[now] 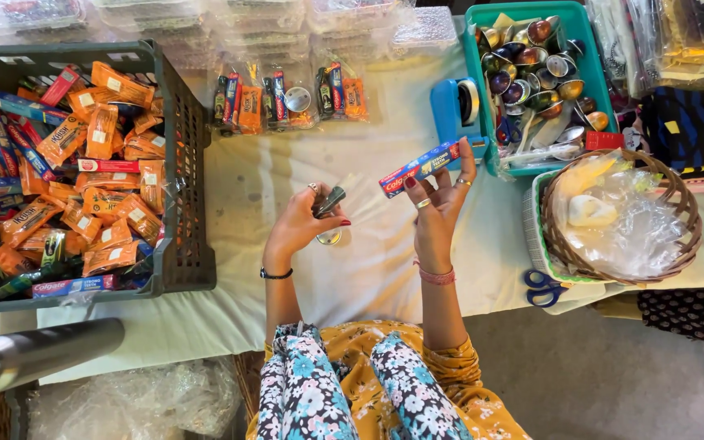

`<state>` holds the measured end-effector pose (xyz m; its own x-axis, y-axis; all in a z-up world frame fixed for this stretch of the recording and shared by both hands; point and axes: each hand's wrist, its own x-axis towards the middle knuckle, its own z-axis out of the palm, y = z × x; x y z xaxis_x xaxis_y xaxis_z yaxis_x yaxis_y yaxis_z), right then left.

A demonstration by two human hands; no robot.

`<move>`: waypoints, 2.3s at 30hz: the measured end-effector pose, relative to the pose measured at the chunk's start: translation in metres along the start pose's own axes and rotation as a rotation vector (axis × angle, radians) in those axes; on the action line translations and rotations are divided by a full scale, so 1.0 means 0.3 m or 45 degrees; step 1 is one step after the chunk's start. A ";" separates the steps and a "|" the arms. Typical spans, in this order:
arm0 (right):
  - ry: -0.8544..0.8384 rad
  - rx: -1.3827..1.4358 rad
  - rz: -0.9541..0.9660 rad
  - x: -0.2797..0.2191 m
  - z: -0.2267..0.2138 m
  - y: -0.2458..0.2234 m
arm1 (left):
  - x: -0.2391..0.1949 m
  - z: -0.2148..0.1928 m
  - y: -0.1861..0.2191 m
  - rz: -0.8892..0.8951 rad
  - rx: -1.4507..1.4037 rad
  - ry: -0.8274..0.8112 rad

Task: The person packs small items, including toothpaste tubes, small metal cups, and red packets, into clear plastic bags. They arrange the items inside the bags and place the completed packages on the table.

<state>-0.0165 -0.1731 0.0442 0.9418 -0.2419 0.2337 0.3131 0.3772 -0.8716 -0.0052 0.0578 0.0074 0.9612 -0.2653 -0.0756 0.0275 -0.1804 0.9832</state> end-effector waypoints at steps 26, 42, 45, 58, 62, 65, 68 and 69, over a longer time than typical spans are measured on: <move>-0.164 -0.419 0.000 0.009 -0.054 0.055 | -0.002 0.011 0.017 -0.227 -0.131 -0.244; -0.240 -0.561 0.227 0.018 -0.037 0.060 | 0.003 0.024 -0.006 -0.168 -0.196 -0.389; -0.237 -0.702 0.222 0.015 -0.043 0.071 | 0.004 0.024 -0.020 -0.174 -0.146 -0.388; -0.180 -1.051 -0.057 -0.014 0.020 0.084 | 0.020 0.043 -0.012 -0.212 -0.208 -0.347; -0.165 -0.954 -0.068 -0.015 0.027 0.058 | 0.021 0.039 -0.006 -0.210 -0.194 -0.268; -0.361 -1.084 -0.152 -0.005 0.028 0.014 | 0.030 0.034 -0.060 -0.171 -0.292 -0.207; -0.461 -1.191 -0.225 0.002 0.041 -0.026 | 0.029 0.024 -0.079 -0.118 -0.407 -0.171; -0.543 -1.194 -0.234 0.001 0.035 -0.026 | 0.024 0.022 -0.077 -0.121 -0.414 -0.172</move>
<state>-0.0172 -0.1666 0.0556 0.9116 0.1789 0.3700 0.4067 -0.5220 -0.7497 -0.0007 0.0538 -0.0168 0.9059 -0.3882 -0.1691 0.2216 0.0944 0.9706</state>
